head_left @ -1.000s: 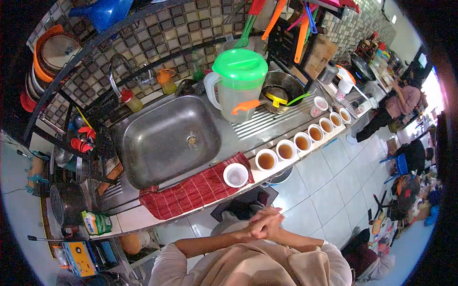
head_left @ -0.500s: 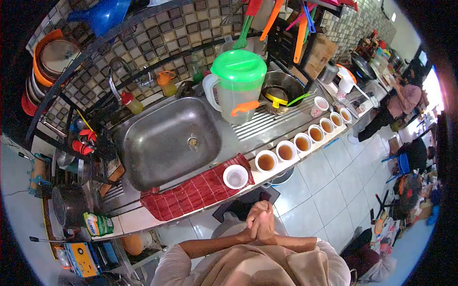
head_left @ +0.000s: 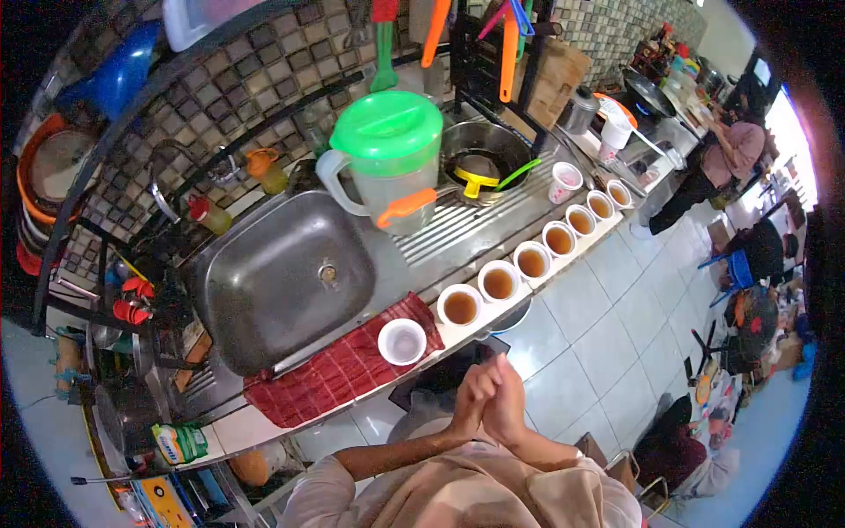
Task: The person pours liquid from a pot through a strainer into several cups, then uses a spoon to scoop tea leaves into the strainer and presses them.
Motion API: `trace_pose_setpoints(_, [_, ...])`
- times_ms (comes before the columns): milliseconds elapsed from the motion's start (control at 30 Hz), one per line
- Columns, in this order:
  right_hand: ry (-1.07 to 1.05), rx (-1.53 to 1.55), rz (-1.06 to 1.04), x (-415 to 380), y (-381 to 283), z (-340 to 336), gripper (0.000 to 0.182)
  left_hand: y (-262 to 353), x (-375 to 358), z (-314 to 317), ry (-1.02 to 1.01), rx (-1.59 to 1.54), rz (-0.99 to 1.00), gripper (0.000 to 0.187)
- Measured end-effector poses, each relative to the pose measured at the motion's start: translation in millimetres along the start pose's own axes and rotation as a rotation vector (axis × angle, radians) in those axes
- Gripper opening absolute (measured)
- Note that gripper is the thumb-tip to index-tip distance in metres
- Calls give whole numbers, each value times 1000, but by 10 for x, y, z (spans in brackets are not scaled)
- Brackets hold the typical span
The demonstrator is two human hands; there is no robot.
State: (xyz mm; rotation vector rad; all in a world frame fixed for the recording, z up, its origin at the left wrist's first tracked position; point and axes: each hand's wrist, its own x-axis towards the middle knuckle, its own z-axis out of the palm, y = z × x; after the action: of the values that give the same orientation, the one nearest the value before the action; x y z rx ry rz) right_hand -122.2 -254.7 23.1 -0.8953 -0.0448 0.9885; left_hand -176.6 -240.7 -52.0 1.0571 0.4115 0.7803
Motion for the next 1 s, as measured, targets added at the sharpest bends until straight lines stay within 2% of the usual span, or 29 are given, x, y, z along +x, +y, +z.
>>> trace_pose_setpoints(33, [17, 146, 10, 74, -100, -38, 37, 28, -3, 21, 3, -5, -9, 29])
trace_pose_setpoints(100, [-10, 98, -52, 245, -376, -95, 33, 40, 31, 55, -117, -176, -477, 22])
trace_pose_setpoints(167, [106, -45, -400, 504, -662, -240, 32, 19, 169, 234, -129, -168, -429, 15])
trace_pose_setpoints(233, [141, -280, -646, 808, -1015, -386, 30, 177, 379, 431, -235, 118, -442, 9])
trace_pose_setpoints(267, [76, -366, -685, 956, -1199, -542, 23, 131, 488, 474, -269, 187, -287, 7])
trace_pose_setpoints(300, [63, -379, -682, 1059, -1386, -594, 23, 119, 621, 559, -225, 255, -44, 5])
trace_pose_setpoints(367, [-103, -617, -731, 1255, -1764, -650, 17, 275, 929, 743, -121, 420, 205, 6])
trace_pose_setpoints(400, [-193, -657, -711, 1340, -1931, -718, 8, 331, 1058, 795, -63, 527, 265, 8])
trace_pose_setpoints(433, [-202, -664, -711, 1424, -2052, -754, 8, 381, 1178, 840, -5, 633, 322, 11])
trace_pose_setpoints(500, [-276, -970, -772, 1582, -2271, -812, 3, 480, 1427, 928, 109, 775, 413, 13])
trace_pose_setpoints(533, [-305, -1024, -736, 1656, -2349, -849, 8, 549, 1542, 950, 116, 843, 439, 17])
trace_pose_setpoints(567, [-317, -1028, -730, 1735, -2401, -879, 8, 568, 1606, 946, 131, 911, 369, 23])
trace_pose_setpoints(667, [-425, -1252, -764, 1943, -2478, -923, 12, 702, 1788, 1037, 152, 1170, 416, 35])
trace_pose_setpoints(833, [-459, -1285, -750, 2062, -2455, -860, 17, 565, 1843, 1061, 91, 1251, 395, 35])
trace_pose_setpoints(933, [-481, -1366, -916, 2024, -2428, -839, 21, 459, 1912, 1147, -26, 1215, 384, 33])
trace_pose_setpoints(1000, [-437, -1367, -841, 1896, -2444, -843, 22, 442, 1987, 1213, -93, 1182, 394, 30])
